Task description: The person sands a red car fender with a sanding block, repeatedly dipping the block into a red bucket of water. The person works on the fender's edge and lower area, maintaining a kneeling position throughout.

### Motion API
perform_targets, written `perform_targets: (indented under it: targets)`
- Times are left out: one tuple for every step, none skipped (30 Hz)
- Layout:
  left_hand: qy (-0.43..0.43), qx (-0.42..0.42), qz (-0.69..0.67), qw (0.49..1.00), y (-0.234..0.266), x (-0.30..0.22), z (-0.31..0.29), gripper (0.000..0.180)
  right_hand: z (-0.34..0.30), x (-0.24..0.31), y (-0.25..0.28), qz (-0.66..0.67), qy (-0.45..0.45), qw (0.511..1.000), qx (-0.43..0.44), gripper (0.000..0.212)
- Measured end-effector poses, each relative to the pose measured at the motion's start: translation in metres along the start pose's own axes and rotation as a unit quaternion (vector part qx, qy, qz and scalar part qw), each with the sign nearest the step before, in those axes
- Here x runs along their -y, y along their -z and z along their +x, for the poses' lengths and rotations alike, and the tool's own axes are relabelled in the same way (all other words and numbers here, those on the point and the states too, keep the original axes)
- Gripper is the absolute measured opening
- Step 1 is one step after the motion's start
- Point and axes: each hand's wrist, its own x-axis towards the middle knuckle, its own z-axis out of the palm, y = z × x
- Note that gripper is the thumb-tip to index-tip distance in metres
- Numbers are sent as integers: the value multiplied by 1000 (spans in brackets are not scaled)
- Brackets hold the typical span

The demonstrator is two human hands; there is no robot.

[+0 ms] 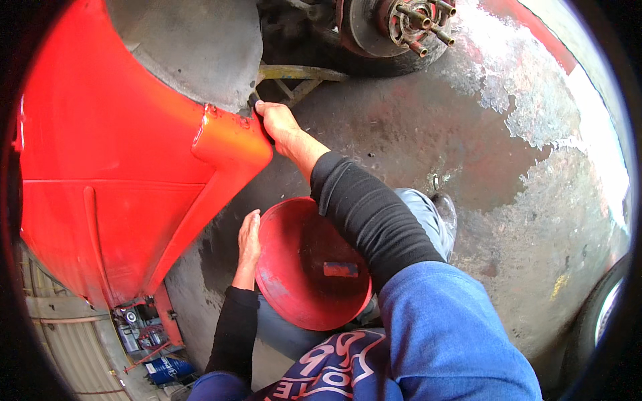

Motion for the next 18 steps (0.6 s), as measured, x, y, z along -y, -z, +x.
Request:
perform_targets:
  targets:
    - [36, 5, -12, 999, 1, -2, -2, 49, 2, -7, 4, -13, 43, 999, 30, 36]
    - [0, 7, -21, 1000, 1, -4, -3, 49, 0, -16, 12, -105, 44, 993, -2, 36]
    - [-14, 5, -16, 1000, 2, -6, -4, 49, -5, -25, 20, -194, 75, 978, -10, 35]
    - [9, -6, 2, 1000, 1, -8, -4, 49, -7, -31, 25, -293, 87, 952, -31, 35]
    - [-5, 5, -24, 1000, 2, -9, -3, 50, -6, -35, 27, -264, 100, 959, -22, 35]
    - [5, 23, -54, 998, 1, -10, -2, 50, -5, -35, 27, -252, 98, 963, -23, 34]
    - [18, 34, -77, 996, 1, -11, -1, 51, -4, -34, 24, -235, 98, 967, -28, 34]
    - [32, 48, -93, 994, 1, -12, -1, 51, -2, -29, 20, -212, 90, 972, -44, 34]
    - [-18, 51, -71, 996, 1, -13, -1, 52, 4, -21, 11, -105, 80, 991, -21, 33]
    - [20, 48, -71, 996, 2, -14, -2, 52, 7, -13, 4, -49, 15, 998, -34, 33]
    - [27, 43, -76, 996, 2, -15, -3, 52, 5, -9, -3, 40, -47, 998, -28, 33]
    - [65, 33, -66, 995, 3, -14, -4, 51, -1, -6, -7, 124, -52, 991, -9, 34]
    - [79, 33, -72, 994, 4, -14, -5, 51, -10, -6, -7, 65, -39, 997, -34, 34]
    - [31, 37, -82, 995, 5, -13, -6, 51, -24, -9, -6, 4, 3, 999, -54, 34]
    - [14, 39, -70, 997, 5, -12, -5, 51, -35, -11, -2, -60, 48, 995, -56, 34]
    - [5, 37, -43, 998, 5, -11, -5, 52, -45, -12, 3, -114, 26, 990, -74, 33]
    - [17, 56, -71, 996, 5, -10, -4, 52, -44, -10, 5, -124, 24, 990, -66, 33]
    - [26, 62, -93, 993, 5, -8, -3, 52, -46, -11, 8, -145, -43, 985, -82, 33]
